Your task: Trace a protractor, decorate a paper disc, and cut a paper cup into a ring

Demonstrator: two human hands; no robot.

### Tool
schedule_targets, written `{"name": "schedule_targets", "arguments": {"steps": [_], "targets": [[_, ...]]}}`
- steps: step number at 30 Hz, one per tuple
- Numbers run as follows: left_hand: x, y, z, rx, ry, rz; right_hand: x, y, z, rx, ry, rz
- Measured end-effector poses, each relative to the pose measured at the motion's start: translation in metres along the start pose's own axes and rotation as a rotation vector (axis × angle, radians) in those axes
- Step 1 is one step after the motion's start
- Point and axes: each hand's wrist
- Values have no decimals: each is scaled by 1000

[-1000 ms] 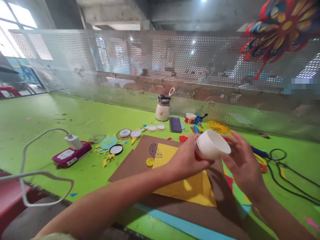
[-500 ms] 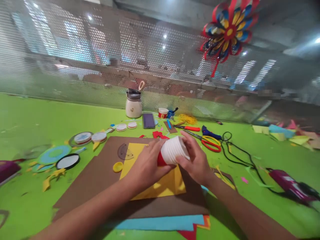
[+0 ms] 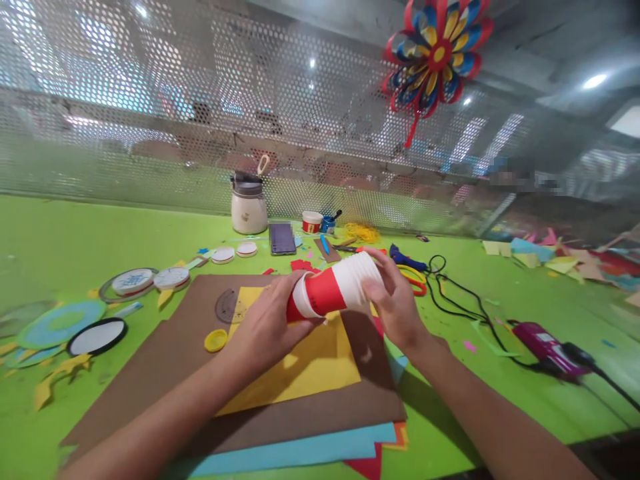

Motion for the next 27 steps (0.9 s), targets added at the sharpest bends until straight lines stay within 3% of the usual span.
{"name": "schedule_targets", "arguments": {"steps": [6, 9, 12, 16, 19, 22, 24, 27], "targets": [[-6, -13, 6, 149, -112, 24, 1, -15, 27, 171, -9, -7], [-1, -21, 8, 269, -99, -103, 10, -19, 46, 248, -30, -25], [8, -28, 10, 352, -29, -219, 30, -13, 66, 265, -21, -75], [19, -31, 8, 418, 1, -238, 55, 11, 93, 227, -14, -203], [26, -26, -1, 335, -119, -319, 62, 38, 110, 168, -55, -336], [35, -17, -16, 43, -187, -352, 60, 71, 121, 66, -147, -449], [41, -12, -24, -61, -198, -347, 58, 96, 123, -25, -213, -503], [45, -9, -31, -113, -219, -397, 56, 133, 119, -141, -304, -557]]}}
Point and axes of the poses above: each hand's wrist, its own z-axis towards the middle knuckle, its own y-axis out of the palm, x = y × z, and after that the axes turned 13 degrees about x, right-handed
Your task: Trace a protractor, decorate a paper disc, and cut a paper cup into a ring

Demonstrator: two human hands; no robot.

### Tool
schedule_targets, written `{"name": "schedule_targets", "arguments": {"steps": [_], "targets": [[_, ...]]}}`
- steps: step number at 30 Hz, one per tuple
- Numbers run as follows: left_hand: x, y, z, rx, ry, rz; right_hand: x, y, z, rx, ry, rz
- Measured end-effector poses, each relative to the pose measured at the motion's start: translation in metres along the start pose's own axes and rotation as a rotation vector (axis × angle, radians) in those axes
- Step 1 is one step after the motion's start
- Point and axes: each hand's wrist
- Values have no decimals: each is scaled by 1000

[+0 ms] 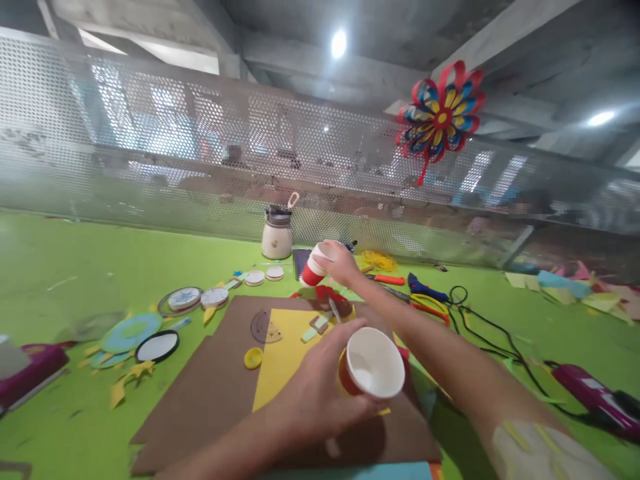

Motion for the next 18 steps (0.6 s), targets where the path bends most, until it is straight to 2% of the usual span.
{"name": "schedule_targets", "arguments": {"steps": [4, 8, 12, 18], "targets": [[-5, -4, -1, 23, -48, -81, -21, 39, -1, -94, -97, -46], [-7, -13, -1, 170, -91, -135, -32, 68, -2, -172, -130, -84], [-2, -18, -2, 289, -31, -140, -39, 85, 1, -214, -147, -113], [0, -20, -2, 263, -8, -132, -45, 96, 5, -248, -164, -145]]}}
Point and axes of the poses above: each hand's wrist, its own z-axis towards the middle knuckle, its own y-axis out of the palm, x = y × z, and after that the axes turned 13 degrees about x, right-handed
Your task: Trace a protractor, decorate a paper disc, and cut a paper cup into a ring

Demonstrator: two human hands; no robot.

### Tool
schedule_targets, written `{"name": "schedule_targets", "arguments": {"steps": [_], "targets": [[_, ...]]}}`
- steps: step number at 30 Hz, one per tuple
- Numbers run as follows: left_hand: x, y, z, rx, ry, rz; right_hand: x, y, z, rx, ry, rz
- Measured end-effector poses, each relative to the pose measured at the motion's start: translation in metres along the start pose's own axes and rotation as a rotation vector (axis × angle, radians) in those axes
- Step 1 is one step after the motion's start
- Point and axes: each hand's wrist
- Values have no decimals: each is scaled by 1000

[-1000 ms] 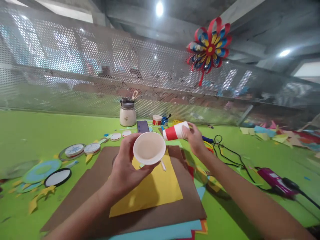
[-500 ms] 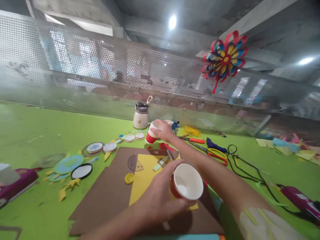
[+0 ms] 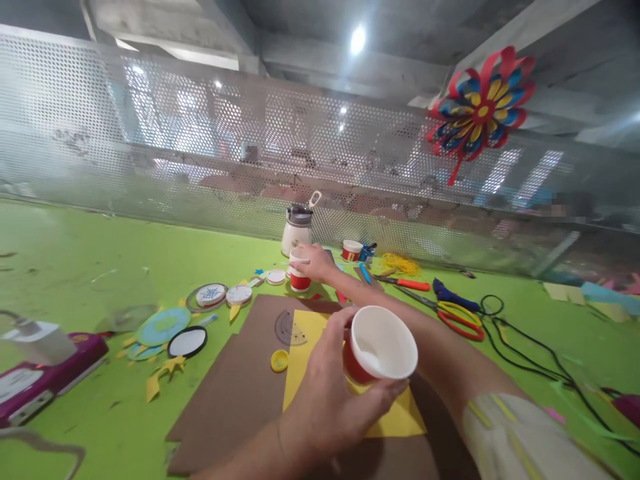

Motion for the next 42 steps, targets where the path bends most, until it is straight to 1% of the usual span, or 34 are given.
{"name": "schedule_targets", "arguments": {"steps": [4, 9, 12, 16, 19, 22, 24, 26, 27, 30, 31, 32, 33, 36, 39, 42], "targets": [[1, 0, 2, -21, -34, -7, 1, -2, -4, -15, -17, -2], [3, 3, -1, -122, -97, -12, 4, -8, -7, -18, -11, -4], [3, 4, -3, -164, -141, 7, 10, -9, -4, -22, 9, -9], [0, 5, -4, -176, -169, 31, 20, -13, 0, -21, 3, 9], [-5, 6, -2, -166, -195, 23, 27, -26, -4, 10, -34, 45], [-10, 7, 1, -156, -253, -7, 40, -54, -15, 70, -34, 68], [-12, 8, 4, -142, -315, -49, 54, -79, -31, 108, -6, 63], [-15, 8, 7, -114, -376, -119, 69, -108, -53, 128, 36, 45], [-17, 8, 10, -54, -427, -197, 77, -123, -67, 132, 60, 36], [-23, 5, 22, 3, -475, -291, 94, -163, -114, 124, 130, 25], [-24, 3, 27, 48, -486, -329, 96, -173, -130, 117, 150, 27], [-26, 1, 33, 154, -515, -430, 97, -182, -145, 111, 166, 31], [-27, -1, 39, 258, -514, -512, 96, -188, -159, 106, 178, 39], [-27, -8, 53, 343, -481, -546, 88, -192, -191, 108, 200, 61], [-25, -12, 56, 328, -493, -528, 80, -184, -210, 114, 213, 62], [-23, -9, 49, 247, -538, -483, 83, -179, -220, 130, 256, 33]]}}
Point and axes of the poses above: each hand's wrist, its own z-axis towards the middle knuckle, its own y-axis out of the palm, x = y × z, and after that the axes turned 13 degrees about x, right-handed
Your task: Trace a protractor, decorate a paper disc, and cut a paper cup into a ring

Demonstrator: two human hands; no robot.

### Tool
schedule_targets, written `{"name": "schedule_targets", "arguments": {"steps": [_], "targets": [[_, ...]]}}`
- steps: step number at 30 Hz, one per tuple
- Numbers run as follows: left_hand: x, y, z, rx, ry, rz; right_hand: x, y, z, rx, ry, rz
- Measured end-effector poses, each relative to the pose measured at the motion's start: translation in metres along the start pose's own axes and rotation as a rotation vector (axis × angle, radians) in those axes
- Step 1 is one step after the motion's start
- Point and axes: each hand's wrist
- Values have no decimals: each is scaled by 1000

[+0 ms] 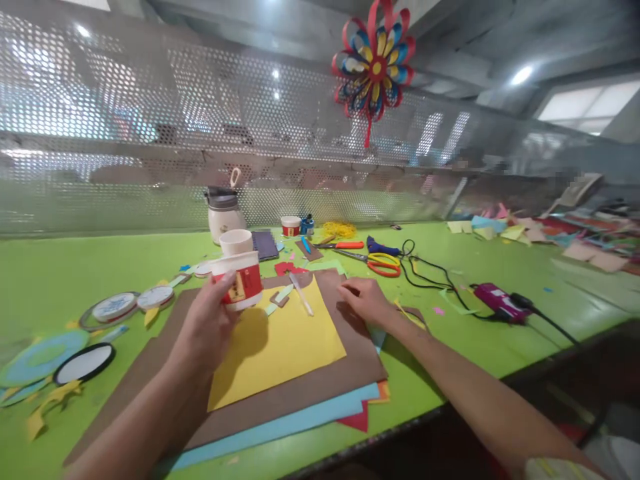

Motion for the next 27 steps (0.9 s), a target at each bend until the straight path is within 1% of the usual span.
{"name": "schedule_targets", "arguments": {"steps": [2, 5, 8, 11, 14, 15, 16, 18, 19, 22, 25, 27], "targets": [[-5, 2, -6, -36, -31, 53, 10, -5, 1, 28, 52, -23], [-12, 5, -16, -88, -57, 136, 33, -19, 10, 89, 162, -55], [-15, 5, -24, -194, -39, 266, 54, -29, 21, 125, 262, -75], [-14, 2, -30, -356, -26, 386, 61, -27, 23, 108, 306, -79], [-13, -2, -32, -642, -61, 557, 54, -17, 18, 32, 296, -85], [-14, -3, -33, -710, -68, 605, 49, -14, 18, -4, 282, -90], [-15, -4, -34, -749, -74, 639, 44, -11, 19, -42, 261, -96], [-17, -5, -35, -774, -90, 681, 32, -7, 31, -119, 201, -114], [-19, -5, -35, -774, -106, 692, 26, -4, 41, -155, 165, -126], [-21, -4, -36, -778, -164, 703, 8, 12, 85, -286, 71, -170], [-22, -5, -33, -801, -200, 687, -10, 48, 132, -424, 16, -212], [-23, -8, -32, -824, -216, 675, -19, 77, 155, -497, -10, -236]]}}
Point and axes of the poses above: each hand's wrist, its own z-axis towards the middle knuckle, its own y-axis out of the palm, x = y × z, and after that the axes turned 13 degrees about x, right-handed
